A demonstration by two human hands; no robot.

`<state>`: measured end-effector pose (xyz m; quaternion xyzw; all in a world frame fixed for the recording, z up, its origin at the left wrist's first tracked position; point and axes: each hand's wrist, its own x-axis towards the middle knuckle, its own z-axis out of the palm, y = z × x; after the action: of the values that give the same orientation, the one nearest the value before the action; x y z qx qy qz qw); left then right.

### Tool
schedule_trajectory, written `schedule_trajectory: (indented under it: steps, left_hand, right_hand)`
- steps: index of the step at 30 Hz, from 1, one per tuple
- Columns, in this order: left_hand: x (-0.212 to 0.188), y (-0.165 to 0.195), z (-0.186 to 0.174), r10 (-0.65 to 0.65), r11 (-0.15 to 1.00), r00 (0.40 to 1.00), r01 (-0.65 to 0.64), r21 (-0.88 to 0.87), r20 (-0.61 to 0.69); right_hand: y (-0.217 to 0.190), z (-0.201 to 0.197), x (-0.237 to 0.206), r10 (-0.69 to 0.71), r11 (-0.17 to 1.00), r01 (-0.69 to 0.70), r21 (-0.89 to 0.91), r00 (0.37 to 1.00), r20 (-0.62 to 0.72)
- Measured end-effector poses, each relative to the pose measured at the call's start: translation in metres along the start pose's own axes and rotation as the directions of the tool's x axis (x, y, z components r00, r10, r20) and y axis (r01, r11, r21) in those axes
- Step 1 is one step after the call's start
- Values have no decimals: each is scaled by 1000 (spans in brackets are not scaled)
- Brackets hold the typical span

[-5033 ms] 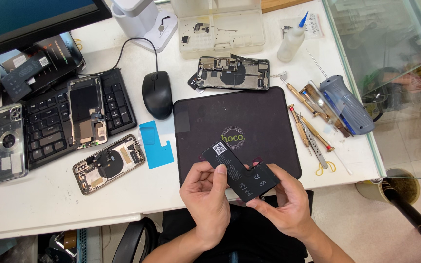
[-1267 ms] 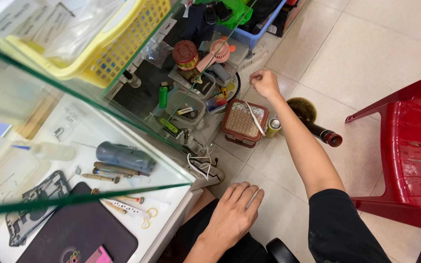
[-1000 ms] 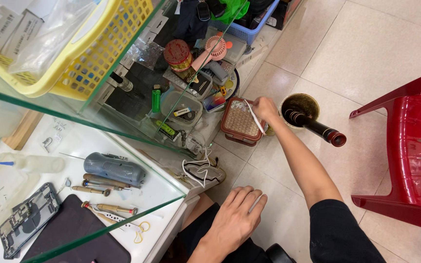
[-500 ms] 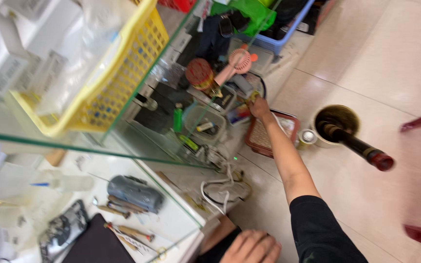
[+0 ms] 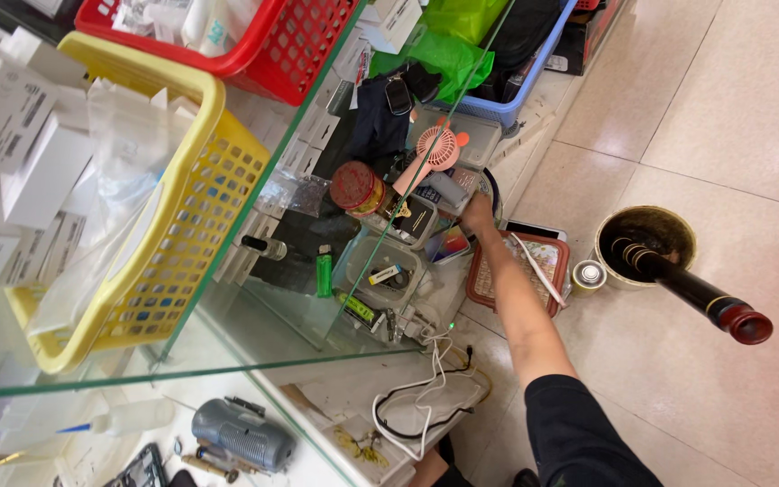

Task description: The person removes pink adhesive strips from a smartphone battery, uses a rubber mallet to press the battery flat, and then installs the battery into a disassembled smartphone chassis. The person aligns the battery and connects the internal ribbon cable to the motherboard.

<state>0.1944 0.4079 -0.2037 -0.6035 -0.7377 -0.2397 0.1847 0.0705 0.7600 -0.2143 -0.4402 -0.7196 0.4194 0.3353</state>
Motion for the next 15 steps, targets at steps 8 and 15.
schedule_trajectory:
  steps: [8, 15]
  left_hand:
    - [-50, 15, -91, 133, 988, 990, -129, -90, 42]
    - [-103, -38, -290, 255, 967, 953, -247, -63, 165]
  right_hand:
    - [-29, -35, -63, 237, 946, -271, 178, 952, 193]
    - [-20, -125, -211, -45, 938, 125, -322, 969, 244]
